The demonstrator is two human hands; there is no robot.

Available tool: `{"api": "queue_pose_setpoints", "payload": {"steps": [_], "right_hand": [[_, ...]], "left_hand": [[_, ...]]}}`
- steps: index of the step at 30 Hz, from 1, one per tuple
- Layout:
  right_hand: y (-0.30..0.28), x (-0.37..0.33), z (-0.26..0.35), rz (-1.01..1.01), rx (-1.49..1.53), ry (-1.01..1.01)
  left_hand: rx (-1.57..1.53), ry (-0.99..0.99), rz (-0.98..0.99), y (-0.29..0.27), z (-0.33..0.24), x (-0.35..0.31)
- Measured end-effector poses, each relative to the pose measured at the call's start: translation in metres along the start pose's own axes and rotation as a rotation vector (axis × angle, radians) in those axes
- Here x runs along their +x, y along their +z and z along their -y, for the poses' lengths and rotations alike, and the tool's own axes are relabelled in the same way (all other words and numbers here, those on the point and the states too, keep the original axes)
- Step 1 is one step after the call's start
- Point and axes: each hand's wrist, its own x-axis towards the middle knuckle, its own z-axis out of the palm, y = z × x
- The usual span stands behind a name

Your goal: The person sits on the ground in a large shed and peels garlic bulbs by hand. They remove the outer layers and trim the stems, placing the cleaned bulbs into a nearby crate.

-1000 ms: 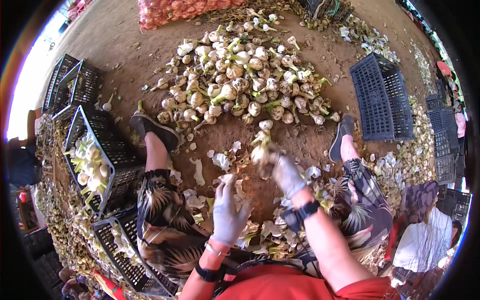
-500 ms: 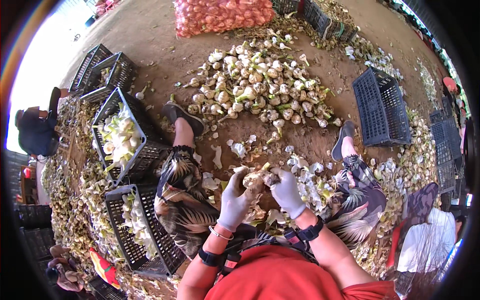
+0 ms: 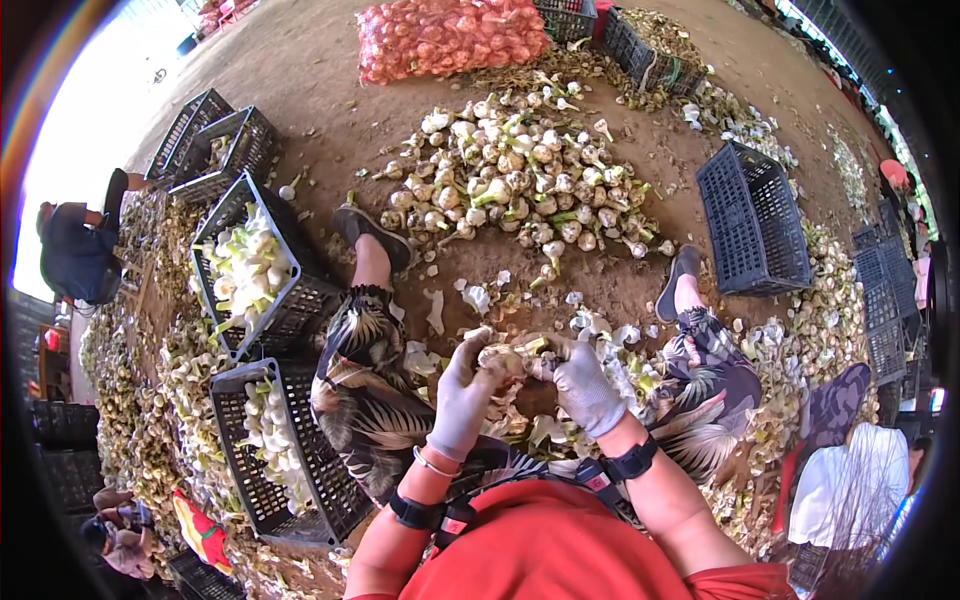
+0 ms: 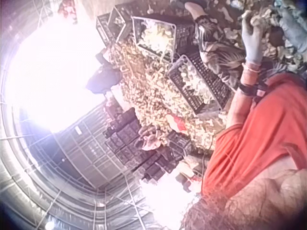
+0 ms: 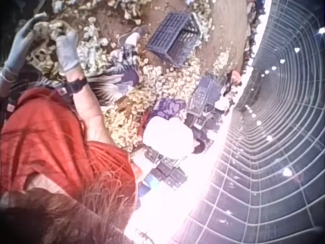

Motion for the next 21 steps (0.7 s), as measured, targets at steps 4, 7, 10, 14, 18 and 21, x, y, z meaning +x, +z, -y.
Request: {"api": "queue_pose_setpoints", "payload": {"steps": [4,7,10,14,18,21], "right_hand": [[-0.007,-0.007,0.006,0.135,-0.166,-0.028],[-0.008,-0.007,0.005,0.122,-0.188,0.01],[-0.006,-0.008,0.007,0.084,-0.136,-0.008],[0.009,-0.004,-0.006,-0.054,0.087,0.052],[0.004,-0.006,-0.007,-0.042,0.068,0.022],[0.0,-0.009,0.011,0.081,-0.174,-0.056]], "left_hand": [[-0.366,-0.298,0.093,-0.012,-0.003,-0.001],[-0.451,-0.352,0.162,-0.026,0.012,0.003],[-0.259,-0.218,0.156,-0.016,0.005,0.001],[-0.023,-0.027,0.045,-0.007,0.008,0.004],[-0.052,-0.096,0.07,-0.007,-0.001,0.002],[-0.229,-0.223,0.212,-0.024,0.007,0.002]]}}
